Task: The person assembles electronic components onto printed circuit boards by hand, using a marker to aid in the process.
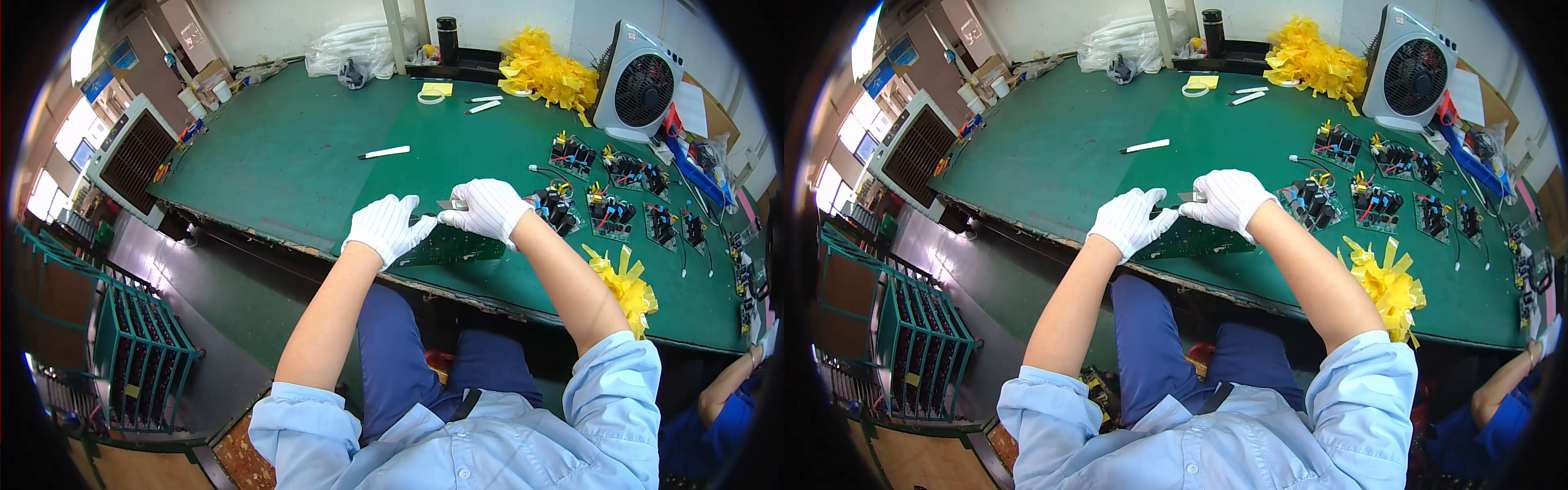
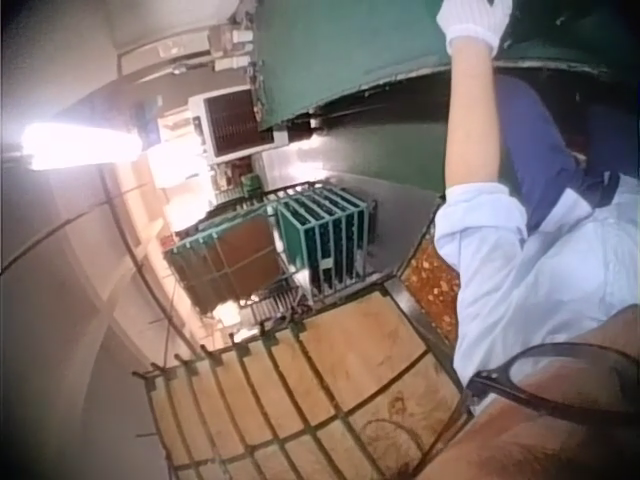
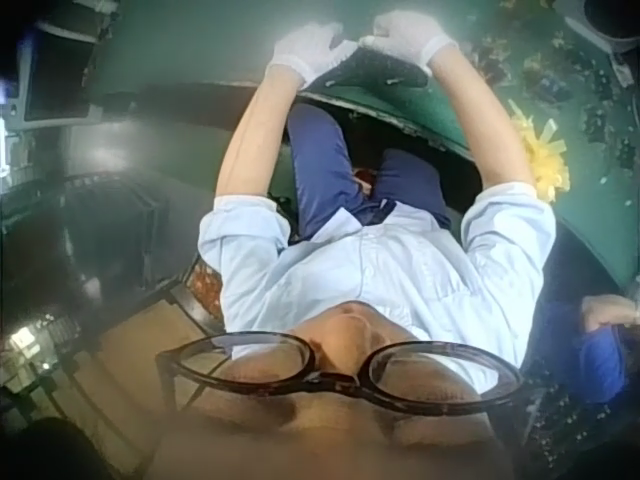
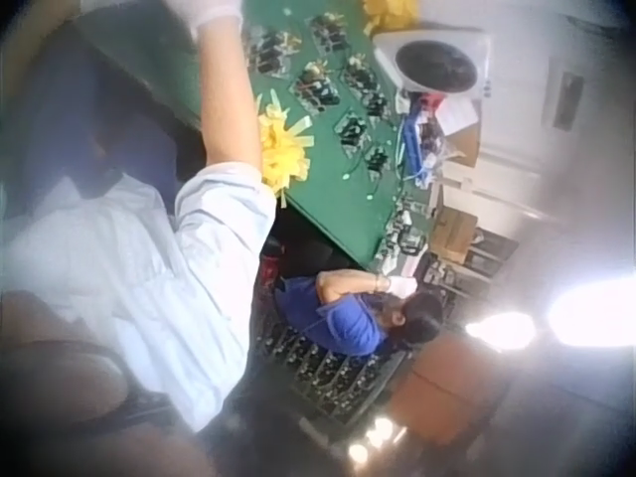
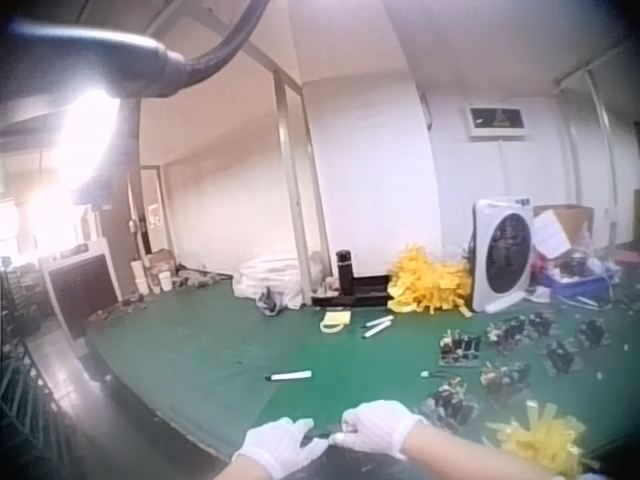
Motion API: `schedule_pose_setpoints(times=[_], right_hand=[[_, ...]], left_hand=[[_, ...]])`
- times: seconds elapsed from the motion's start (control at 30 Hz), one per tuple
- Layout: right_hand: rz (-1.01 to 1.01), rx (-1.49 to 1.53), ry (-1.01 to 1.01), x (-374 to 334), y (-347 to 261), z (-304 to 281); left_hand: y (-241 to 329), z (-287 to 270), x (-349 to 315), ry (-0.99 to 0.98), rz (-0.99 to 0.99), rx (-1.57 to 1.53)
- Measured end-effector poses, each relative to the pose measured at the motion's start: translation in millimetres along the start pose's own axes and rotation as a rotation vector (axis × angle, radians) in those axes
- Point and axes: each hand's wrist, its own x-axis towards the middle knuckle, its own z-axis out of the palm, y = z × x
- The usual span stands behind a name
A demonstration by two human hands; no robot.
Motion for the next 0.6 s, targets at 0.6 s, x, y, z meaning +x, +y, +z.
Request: schedule_pose_setpoints(times=[0.6], right_hand=[[0.083,-0.001,0.051,-12,-15,5]], left_hand=[[19,-10,-9,-0.088,-0.197,-0.014]])
